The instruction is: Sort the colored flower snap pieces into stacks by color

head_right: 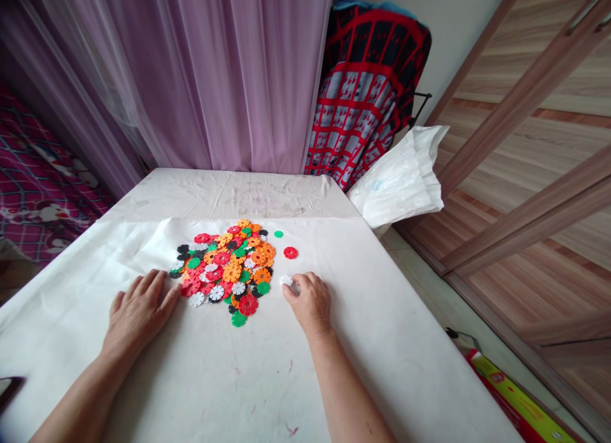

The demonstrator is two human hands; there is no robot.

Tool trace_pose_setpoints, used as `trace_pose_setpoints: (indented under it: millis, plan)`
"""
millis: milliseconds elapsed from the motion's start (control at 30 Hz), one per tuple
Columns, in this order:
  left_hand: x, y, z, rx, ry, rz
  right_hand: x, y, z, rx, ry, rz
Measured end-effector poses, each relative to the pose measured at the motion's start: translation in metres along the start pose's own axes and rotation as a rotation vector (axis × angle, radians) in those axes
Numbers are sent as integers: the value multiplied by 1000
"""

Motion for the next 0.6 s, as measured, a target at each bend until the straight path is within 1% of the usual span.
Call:
trace_pose_setpoints:
  millis: [200, 400, 600]
  plan:
    - [2, -1, 0, -2, -5, -3, 0, 0, -1, 20, -22, 11]
    - [0, 0, 1, 8, 27, -9, -1, -2, -1, 31, -17, 28]
    - [0, 0, 0, -8, -1, -1, 0, 0, -2, 26, -18, 36]
Point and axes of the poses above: each hand's wrist, its own z-axis away from the middle knuckle, its own x-axis out of the palm, y = z × x, the point moved 7 cm from there along -z, towards the middle knuckle, and after that the axes turned 11 degrees about x, right-handed, at the moved point
